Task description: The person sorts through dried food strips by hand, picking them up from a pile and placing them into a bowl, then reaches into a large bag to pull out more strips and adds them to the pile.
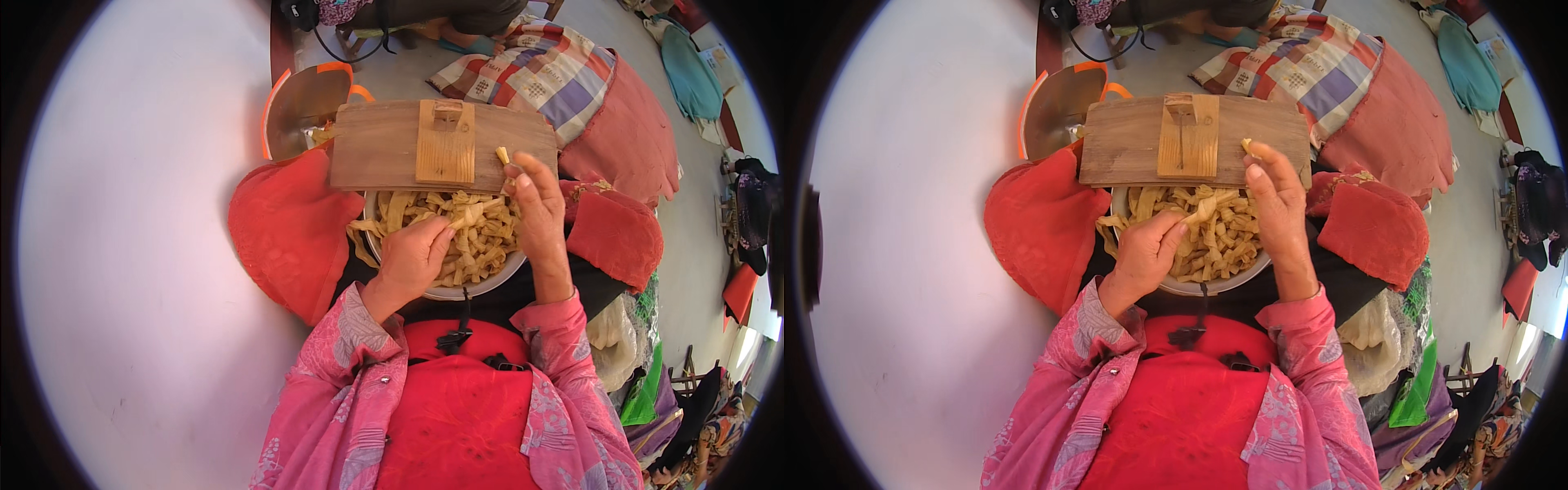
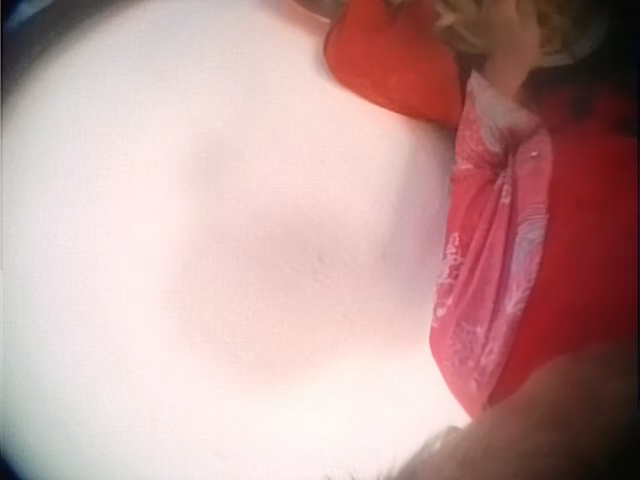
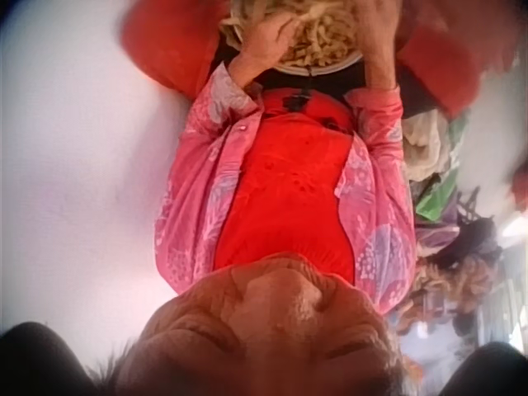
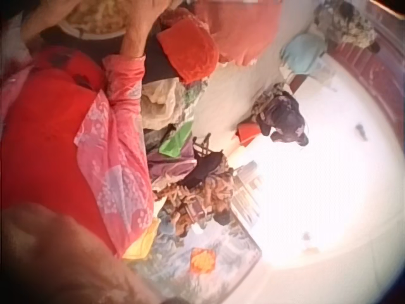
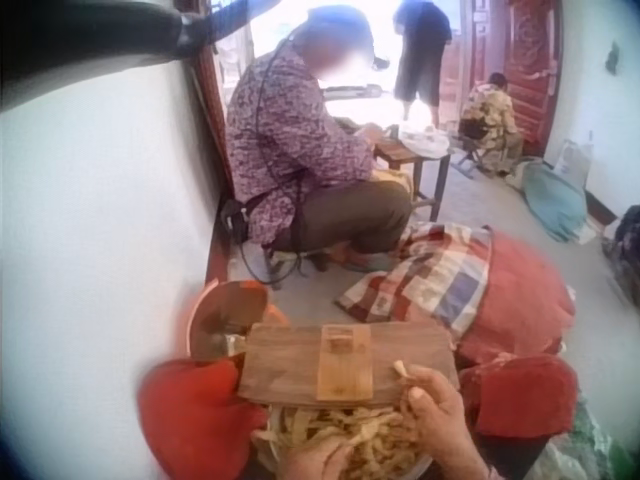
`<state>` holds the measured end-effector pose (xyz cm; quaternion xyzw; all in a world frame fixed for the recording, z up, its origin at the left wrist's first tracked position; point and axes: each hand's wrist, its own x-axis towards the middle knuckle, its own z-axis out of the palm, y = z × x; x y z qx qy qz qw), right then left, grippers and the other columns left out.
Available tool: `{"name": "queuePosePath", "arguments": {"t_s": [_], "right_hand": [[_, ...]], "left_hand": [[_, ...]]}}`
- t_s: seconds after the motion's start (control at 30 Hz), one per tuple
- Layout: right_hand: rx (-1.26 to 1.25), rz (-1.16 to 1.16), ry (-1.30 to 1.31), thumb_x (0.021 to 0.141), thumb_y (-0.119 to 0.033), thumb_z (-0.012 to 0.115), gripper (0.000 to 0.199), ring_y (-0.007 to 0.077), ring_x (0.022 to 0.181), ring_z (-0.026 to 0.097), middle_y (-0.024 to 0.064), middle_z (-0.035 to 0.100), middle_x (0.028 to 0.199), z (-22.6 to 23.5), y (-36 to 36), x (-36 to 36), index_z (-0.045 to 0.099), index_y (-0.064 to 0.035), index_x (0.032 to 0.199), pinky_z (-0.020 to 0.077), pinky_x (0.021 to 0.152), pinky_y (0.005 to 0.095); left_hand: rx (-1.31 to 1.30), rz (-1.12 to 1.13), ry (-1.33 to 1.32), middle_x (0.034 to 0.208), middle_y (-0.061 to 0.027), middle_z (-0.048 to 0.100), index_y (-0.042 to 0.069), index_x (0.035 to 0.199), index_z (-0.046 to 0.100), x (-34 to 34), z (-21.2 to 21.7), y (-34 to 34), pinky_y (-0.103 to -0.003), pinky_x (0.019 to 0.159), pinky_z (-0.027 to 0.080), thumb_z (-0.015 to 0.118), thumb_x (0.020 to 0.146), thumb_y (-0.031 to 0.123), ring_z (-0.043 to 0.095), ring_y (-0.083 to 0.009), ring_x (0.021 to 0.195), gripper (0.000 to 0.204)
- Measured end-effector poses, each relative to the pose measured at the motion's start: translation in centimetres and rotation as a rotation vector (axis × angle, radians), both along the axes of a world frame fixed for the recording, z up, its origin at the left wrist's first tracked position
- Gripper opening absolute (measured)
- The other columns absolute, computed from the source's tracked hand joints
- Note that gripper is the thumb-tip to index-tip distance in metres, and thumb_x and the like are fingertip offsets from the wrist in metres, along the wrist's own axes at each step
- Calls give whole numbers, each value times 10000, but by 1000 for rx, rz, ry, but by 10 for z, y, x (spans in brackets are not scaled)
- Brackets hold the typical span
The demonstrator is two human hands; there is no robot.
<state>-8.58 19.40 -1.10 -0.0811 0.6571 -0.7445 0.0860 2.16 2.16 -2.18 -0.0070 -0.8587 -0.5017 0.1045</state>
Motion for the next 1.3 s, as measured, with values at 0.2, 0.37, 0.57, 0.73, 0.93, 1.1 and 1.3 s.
{"name": "queuePosePath", "arguments": {"t_s": [0.2, 0.37, 0.57, 0.73, 0.93, 1.1, 1.3], "right_hand": [[229, 657, -292, 927, -179, 633, 238, 81, 786, 598, 45, 652, 846, 20, -1, -20, 662, 4, 1077, 486, 689, 227], [166, 571, -304, 888, -70, 654, 110, 46, 634, 565, -5, 612, 713, 13, 2, -24, 668, 8, 964, 452, 585, 193], [205, 326, -61, 923, -59, 597, 109, 52, 690, 540, -12, 611, 760, -2, -31, -28, 658, 16, 973, 426, 610, 199], [380, 150, 230, 902, -80, 613, 134, 141, 681, 546, 48, 593, 717, -24, -44, -36, 645, -10, 1012, 447, 614, 303], [823, 111, 539, 842, -113, 655, 140, 338, 741, 610, 121, 651, 865, -32, -45, -37, 647, -43, 963, 487, 659, 392], [852, 154, 789, 831, -156, 668, 214, 342, 964, 597, 116, 644, 1038, -14, -19, -29, 651, -82, 1030, 477, 803, 443], [1063, -526, 644, 814, -214, 705, 466, 365, 1200, 493, 153, 518, 1317, -44, 27, -89, 575, -99, 1246, 435, 920, 502]], "left_hand": [[-232, -114, 94, 815, -139, 633, 12, 998, 630, -20, 19, -16, -350, 627, 487, 621, 899, 130, 624, -325, 730, 154], [137, -185, -90, 749, -68, 620, 5, 1021, 626, -36, 11, -30, -297, 620, 464, 612, 926, 142, 560, -152, 650, 167], [222, -51, -189, 792, -15, 590, -4, 1040, 585, -65, 4, -59, -253, 671, 434, 550, 940, 104, 511, -88, 736, 152], [273, 23, -217, 812, -31, 598, -1, 1001, 570, -82, -10, -64, -265, 687, 440, 552, 928, 97, 529, -110, 752, 124], [-162, 229, -180, 863, -137, 643, 18, 1018, 590, -89, -27, -60, -397, 749, 479, 597, 893, 106, 625, -343, 835, 153], [-205, 445, 126, 939, -204, 630, 19, 1006, 585, -78, -26, -76, -452, 819, 476, 596, 859, 86, 598, -407, 912, 162], [-402, 719, -29, 963, -217, 638, 23, 1023, 607, -82, -72, -152, -454, 830, 480, 553, 834, 26, 606, -408, 932, 196]]}}
